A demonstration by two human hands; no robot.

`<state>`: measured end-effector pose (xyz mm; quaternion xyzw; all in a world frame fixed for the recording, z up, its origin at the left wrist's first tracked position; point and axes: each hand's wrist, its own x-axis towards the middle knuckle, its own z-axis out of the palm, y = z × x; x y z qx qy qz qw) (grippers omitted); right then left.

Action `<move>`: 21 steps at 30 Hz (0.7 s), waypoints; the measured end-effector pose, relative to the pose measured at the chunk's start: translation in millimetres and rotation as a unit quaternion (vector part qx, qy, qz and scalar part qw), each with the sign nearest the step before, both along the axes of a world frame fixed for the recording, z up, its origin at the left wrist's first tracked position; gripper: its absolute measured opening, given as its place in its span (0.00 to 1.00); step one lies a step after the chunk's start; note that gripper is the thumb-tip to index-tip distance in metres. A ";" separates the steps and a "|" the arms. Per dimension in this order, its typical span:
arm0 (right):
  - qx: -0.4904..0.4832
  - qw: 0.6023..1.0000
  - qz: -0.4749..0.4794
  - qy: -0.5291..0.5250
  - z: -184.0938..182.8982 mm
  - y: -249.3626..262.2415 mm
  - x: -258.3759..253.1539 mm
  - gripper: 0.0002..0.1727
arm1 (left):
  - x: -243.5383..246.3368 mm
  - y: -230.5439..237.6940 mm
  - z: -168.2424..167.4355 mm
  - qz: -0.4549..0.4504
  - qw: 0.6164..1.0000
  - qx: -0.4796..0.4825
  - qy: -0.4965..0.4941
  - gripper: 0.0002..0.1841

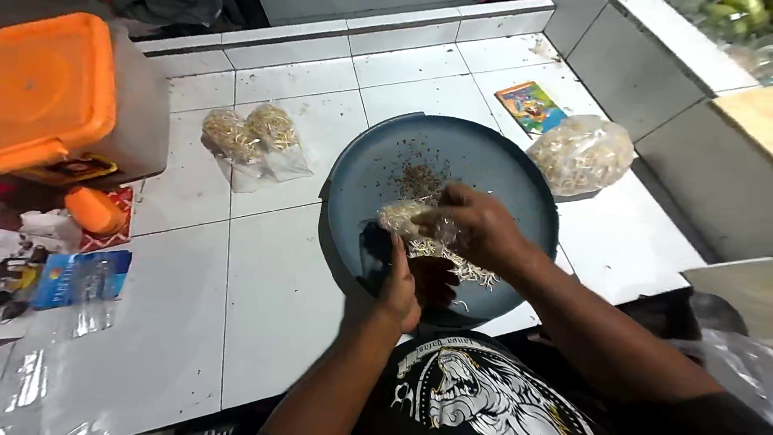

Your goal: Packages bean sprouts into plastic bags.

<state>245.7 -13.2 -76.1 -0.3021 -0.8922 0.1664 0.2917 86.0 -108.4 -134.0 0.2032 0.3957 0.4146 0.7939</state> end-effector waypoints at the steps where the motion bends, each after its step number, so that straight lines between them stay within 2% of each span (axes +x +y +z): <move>1: 0.005 1.000 0.009 0.002 -9.3 -14.2 4.8 0.14 | 6.8 1.4 -2.5 0.008 0.998 -0.033 -0.051 0.57; 2: 0.008 1.000 0.014 0.005 -21.5 -29.4 10.4 0.14 | 12.8 3.4 -3.8 0.033 0.994 -0.056 -0.087 0.54; 4: -0.007 1.000 0.005 0.011 -47.9 -59.7 21.9 0.15 | 22.1 8.8 -7.5 0.058 0.992 -0.045 -0.102 0.47; 7: -0.005 0.995 -0.074 0.066 -77.0 -89.7 31.7 0.15 | 33.1 16.8 -18.4 0.099 0.992 -0.043 -0.072 0.29; 9: 0.004 0.987 -0.134 0.087 -88.9 -98.3 38.0 0.16 | 40.1 18.7 -21.8 0.106 0.992 -0.054 -0.031 0.23; 11: -0.001 0.980 -0.173 0.095 -92.4 -100.6 42.4 0.15 | 35.7 17.5 -19.8 0.052 0.997 -0.009 0.061 0.23; 12: -0.015 0.979 -0.182 0.094 -90.4 -99.5 42.7 0.13 | 27.5 16.0 -17.9 0.000 0.989 0.047 0.141 0.25; 14: -0.074 0.976 -0.182 0.092 -81.1 -95.1 42.6 0.10 | 10.2 9.9 -15.6 -0.081 0.927 0.196 0.309 0.28; 15: -0.111 0.974 -0.172 0.101 -75.5 -91.9 41.9 0.10 | 3.5 6.9 -14.1 -0.091 0.895 0.258 0.352 0.27; 16: -0.146 0.970 -0.160 0.113 -70.5 -89.2 40.2 0.10 | -1.1 4.0 -9.9 -0.092 0.881 0.291 0.362 0.28; 17: -0.178 0.965 -0.143 0.128 -66.8 -87.4 37.9 0.10 | -3.7 1.6 -5.7 -0.087 0.882 0.303 0.351 0.27; 21: -0.296 0.942 -0.072 0.142 -58.2 -79.7 30.4 0.22 | -8.9 5.6 1.7 -0.059 0.923 0.279 0.258 0.13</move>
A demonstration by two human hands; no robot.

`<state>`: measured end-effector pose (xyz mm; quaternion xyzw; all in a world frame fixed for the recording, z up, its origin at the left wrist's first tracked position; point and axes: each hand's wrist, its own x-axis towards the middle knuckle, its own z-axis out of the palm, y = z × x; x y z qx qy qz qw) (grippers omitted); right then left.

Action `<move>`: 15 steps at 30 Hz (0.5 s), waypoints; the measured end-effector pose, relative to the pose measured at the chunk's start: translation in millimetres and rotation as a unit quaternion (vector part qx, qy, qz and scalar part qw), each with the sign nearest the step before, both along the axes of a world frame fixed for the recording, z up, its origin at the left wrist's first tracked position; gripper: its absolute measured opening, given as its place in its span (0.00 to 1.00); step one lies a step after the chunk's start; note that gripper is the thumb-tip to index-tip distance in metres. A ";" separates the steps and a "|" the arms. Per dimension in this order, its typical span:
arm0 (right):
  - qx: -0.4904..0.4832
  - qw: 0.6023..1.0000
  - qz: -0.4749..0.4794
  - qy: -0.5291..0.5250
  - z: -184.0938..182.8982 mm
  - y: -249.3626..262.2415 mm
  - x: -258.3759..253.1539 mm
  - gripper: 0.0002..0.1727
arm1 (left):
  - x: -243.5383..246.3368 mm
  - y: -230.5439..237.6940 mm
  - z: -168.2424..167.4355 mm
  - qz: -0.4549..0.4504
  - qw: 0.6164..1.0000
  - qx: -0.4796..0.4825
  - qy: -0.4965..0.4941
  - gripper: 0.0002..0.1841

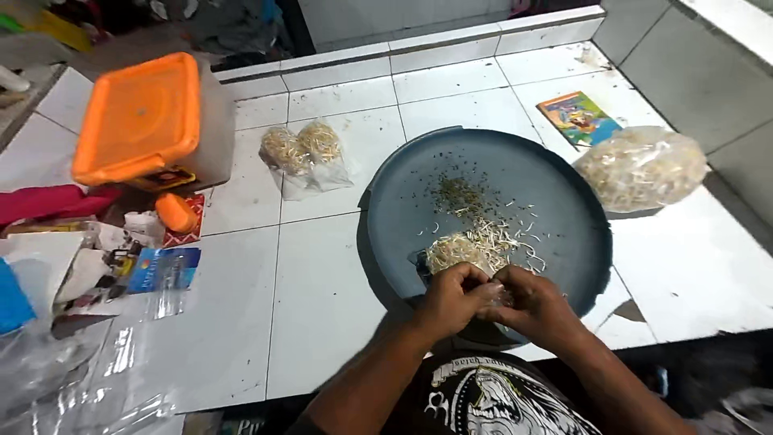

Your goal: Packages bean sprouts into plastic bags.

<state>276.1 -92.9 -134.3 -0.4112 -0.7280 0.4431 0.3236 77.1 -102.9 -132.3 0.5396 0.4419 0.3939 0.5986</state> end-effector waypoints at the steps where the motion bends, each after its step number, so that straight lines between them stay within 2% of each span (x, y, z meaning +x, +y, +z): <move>1: -0.029 0.999 0.019 0.030 1.6 2.9 -0.9 0.22 | -1.3 2.3 1.0 0.008 1.000 0.003 -0.008 0.11; 4: -0.094 0.989 0.037 0.107 8.5 14.0 0.2 0.10 | -9.2 6.8 7.8 0.052 0.998 0.018 -0.021 0.09; 5: -0.101 0.989 0.025 0.109 11.2 17.9 1.3 0.09 | -11.7 7.1 10.2 0.070 0.997 0.031 -0.030 0.07; 8: -0.074 0.996 -0.022 0.041 25.3 28.6 5.7 0.06 | -19.2 7.2 16.3 0.079 0.988 0.132 -0.021 0.08; 9: -0.045 0.999 -0.028 0.007 32.6 32.4 4.6 0.05 | -23.0 7.4 21.4 0.064 0.981 0.183 0.023 0.09; 11: 0.030 0.997 -0.025 -0.063 46.8 40.2 0.7 0.05 | -30.3 7.1 34.6 0.032 0.944 0.265 0.193 0.12; 13: 0.104 0.987 -0.008 -0.125 60.4 48.5 -3.8 0.06 | -32.7 6.8 47.3 0.007 0.892 0.262 0.368 0.13; 15: 0.150 0.976 0.017 -0.155 73.1 55.6 -9.9 0.06 | -30.2 9.4 57.7 0.020 0.855 0.219 0.469 0.13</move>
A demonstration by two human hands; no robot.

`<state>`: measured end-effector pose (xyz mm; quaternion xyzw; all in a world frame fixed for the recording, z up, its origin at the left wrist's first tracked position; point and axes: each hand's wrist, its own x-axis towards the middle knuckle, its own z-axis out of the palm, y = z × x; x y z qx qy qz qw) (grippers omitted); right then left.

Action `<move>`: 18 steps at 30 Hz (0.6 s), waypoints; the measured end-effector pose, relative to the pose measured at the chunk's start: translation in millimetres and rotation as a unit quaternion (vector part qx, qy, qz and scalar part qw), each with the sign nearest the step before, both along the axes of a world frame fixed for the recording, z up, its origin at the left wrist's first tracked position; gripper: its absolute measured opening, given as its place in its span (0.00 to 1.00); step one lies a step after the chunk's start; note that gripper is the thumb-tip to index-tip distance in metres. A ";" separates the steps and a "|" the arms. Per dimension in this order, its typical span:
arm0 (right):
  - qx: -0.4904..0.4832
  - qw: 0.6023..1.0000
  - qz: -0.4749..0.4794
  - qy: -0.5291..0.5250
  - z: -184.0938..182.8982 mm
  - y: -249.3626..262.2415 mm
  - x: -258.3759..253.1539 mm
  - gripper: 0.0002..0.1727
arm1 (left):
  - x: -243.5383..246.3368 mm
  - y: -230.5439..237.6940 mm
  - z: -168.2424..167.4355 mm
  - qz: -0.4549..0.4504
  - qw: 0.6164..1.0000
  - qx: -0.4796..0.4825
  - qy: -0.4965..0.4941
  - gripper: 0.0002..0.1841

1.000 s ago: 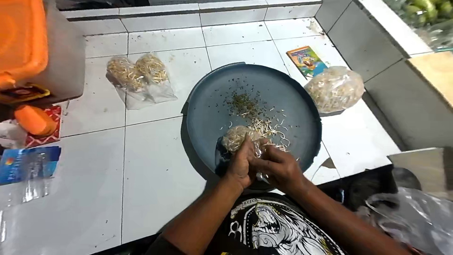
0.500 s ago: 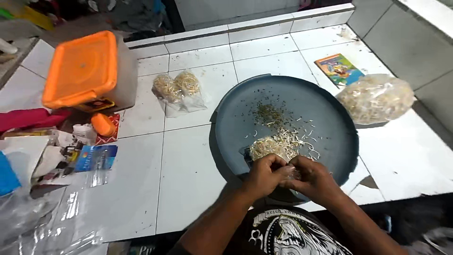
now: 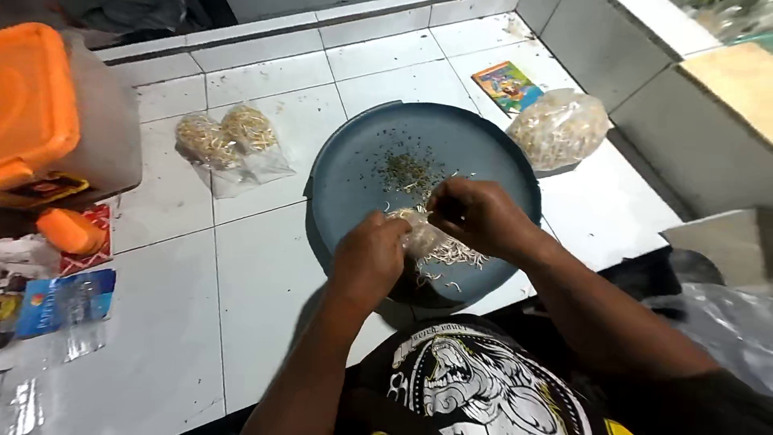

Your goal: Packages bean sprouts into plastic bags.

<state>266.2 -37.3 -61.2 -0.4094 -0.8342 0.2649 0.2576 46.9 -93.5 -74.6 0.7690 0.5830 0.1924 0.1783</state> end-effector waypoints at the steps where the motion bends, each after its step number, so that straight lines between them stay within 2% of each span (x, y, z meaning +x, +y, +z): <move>1: 0.010 1.000 0.011 -0.010 5.7 2.9 -3.2 0.06 | 2.3 1.6 4.7 0.033 0.999 0.005 0.015 0.14; 4: 0.019 0.998 0.052 -0.012 16.0 10.8 -9.5 0.09 | 10.9 9.2 15.4 0.079 0.995 0.063 -0.017 0.17; 7: 0.057 0.997 0.058 0.000 17.5 18.8 -8.8 0.08 | 22.9 22.1 10.7 0.061 0.990 0.093 -0.086 0.06; 9: 0.079 0.996 0.038 0.013 18.9 25.8 -3.9 0.07 | 27.2 29.1 4.6 0.025 0.994 0.078 -0.072 0.04; 14: 0.069 0.993 0.008 0.093 16.0 42.3 16.3 0.06 | 17.5 44.3 7.3 -0.027 0.996 0.068 -0.052 0.20; 16: 0.042 0.989 0.016 0.139 5.8 52.9 25.6 0.07 | 12.0 44.8 20.1 -0.026 0.993 0.094 -0.073 0.22; 18: 0.025 0.991 -0.045 0.120 -12.9 69.0 41.5 0.11 | 4.4 40.1 34.6 -0.002 0.988 0.119 -0.095 0.22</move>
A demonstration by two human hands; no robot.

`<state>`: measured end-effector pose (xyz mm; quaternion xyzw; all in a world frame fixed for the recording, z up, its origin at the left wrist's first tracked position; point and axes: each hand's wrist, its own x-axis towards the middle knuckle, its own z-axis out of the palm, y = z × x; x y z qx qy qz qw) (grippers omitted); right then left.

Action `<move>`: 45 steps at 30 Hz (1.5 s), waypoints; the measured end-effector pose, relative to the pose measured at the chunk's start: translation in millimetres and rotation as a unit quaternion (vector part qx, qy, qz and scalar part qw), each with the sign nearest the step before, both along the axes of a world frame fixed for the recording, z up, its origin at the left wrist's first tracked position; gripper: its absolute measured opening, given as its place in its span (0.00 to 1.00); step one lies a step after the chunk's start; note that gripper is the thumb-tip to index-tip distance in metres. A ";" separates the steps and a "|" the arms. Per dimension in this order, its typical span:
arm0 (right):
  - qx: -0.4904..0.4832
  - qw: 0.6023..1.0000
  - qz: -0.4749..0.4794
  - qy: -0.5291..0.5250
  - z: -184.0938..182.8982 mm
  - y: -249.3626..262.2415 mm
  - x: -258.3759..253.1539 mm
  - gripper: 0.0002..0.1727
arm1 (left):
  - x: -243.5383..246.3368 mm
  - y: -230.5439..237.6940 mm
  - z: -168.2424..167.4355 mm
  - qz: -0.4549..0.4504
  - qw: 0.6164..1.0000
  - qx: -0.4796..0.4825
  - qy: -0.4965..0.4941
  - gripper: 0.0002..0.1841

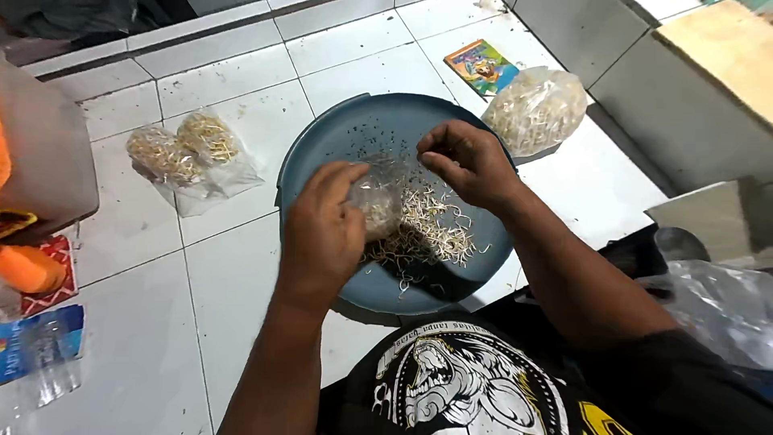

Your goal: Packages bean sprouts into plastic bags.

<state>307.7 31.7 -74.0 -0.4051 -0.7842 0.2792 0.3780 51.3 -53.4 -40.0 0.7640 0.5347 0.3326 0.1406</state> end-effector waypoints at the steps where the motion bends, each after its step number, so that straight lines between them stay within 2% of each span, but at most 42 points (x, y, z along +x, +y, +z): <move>1: -0.013 0.997 -0.056 -0.049 -15.2 8.9 10.6 0.16 | -5.8 -2.4 5.5 0.012 1.000 0.006 -0.013 0.23; 4: -0.090 0.956 -0.191 -0.204 -81.9 29.2 38.1 0.35 | -26.6 -4.4 8.9 0.044 0.997 0.024 -0.065 0.22; 7: -0.177 0.911 -0.241 -0.285 -122.9 19.7 34.1 0.42 | -42.6 -2.3 -3.7 0.084 0.992 0.028 -0.088 0.22; 10: -0.152 0.916 -0.213 -0.304 -131.2 -1.3 1.8 0.43 | -49.8 -0.6 -21.5 0.113 0.989 0.004 -0.096 0.22; 13: -0.086 0.938 -0.124 -0.311 -146.8 -19.3 -28.8 0.49 | -49.6 0.8 -33.0 0.109 0.989 0.004 -0.097 0.22; 14: -0.056 0.946 -0.085 -0.309 -150.6 -26.3 -35.9 0.48 | -49.0 1.1 -35.0 0.108 0.989 0.007 -0.098 0.22; 15: -0.037 0.952 -0.040 -0.302 -152.4 -34.8 -40.4 0.42 | -49.2 1.0 -36.6 0.107 0.989 0.008 -0.099 0.23; 18: -0.010 0.960 0.078 -0.268 -143.8 -66.9 -26.3 0.14 | -52.9 -0.2 -39.4 0.107 0.989 -0.002 -0.104 0.23; 20: -0.015 0.964 0.074 -0.253 -133.1 -92.5 2.9 0.08 | -56.1 -0.6 -42.6 0.106 0.988 0.001 -0.112 0.23; 22: -0.030 0.965 0.001 -0.261 -123.8 -107.0 33.7 0.10 | -57.4 0.9 -45.0 0.103 0.988 0.006 -0.118 0.23; 25: -0.060 0.951 -0.106 -0.283 -115.5 -104.5 57.2 0.21 | -53.8 5.2 -45.0 0.076 0.992 -0.002 -0.104 0.23; 29: -0.117 0.910 -0.119 -0.378 -117.7 -96.7 44.3 0.57 | -42.0 11.4 -42.3 0.038 0.996 -0.016 -0.083 0.24; 30: -0.120 0.904 -0.103 -0.398 -118.3 -98.1 37.9 0.59 | -39.8 12.1 -40.5 0.031 0.996 -0.020 -0.076 0.25; 31: -0.123 0.899 -0.087 -0.412 -117.8 -100.4 32.2 0.56 | -39.1 13.7 -39.2 0.028 0.997 -0.020 -0.069 0.26; 33: -0.133 0.899 -0.076 -0.411 -114.8 -107.7 26.1 0.40 | -38.7 17.1 -34.5 0.027 0.997 -0.019 -0.066 0.27; 35: -0.141 0.905 -0.089 -0.391 -112.6 -113.9 29.2 0.24 | -38.8 20.3 -26.6 0.018 0.997 -0.017 -0.080 0.28; 37: -0.155 0.919 -0.108 -0.347 -109.9 -114.5 37.8 0.17 | -36.0 21.6 -15.4 0.008 0.993 -0.020 -0.115 0.28; 39: -0.193 0.937 -0.139 -0.256 -104.2 -109.6 49.8 0.15 | -28.1 20.8 -4.3 -0.010 0.987 -0.013 -0.158 0.28; 41: -0.274 0.943 -0.165 -0.088 -98.2 -103.8 63.6 0.17 | -15.2 16.4 2.9 -0.024 0.987 -0.018 -0.161 0.30; 43: -0.370 0.906 -0.168 0.119 -87.8 -101.8 73.6 0.18 | 2.4 14.9 -3.8 -0.030 0.992 -0.025 -0.117 0.32; 45: -0.414 0.861 -0.147 0.256 -73.4 -98.9 77.8 0.19 | 26.6 17.8 -23.7 -0.037 0.997 -0.039 -0.049 0.31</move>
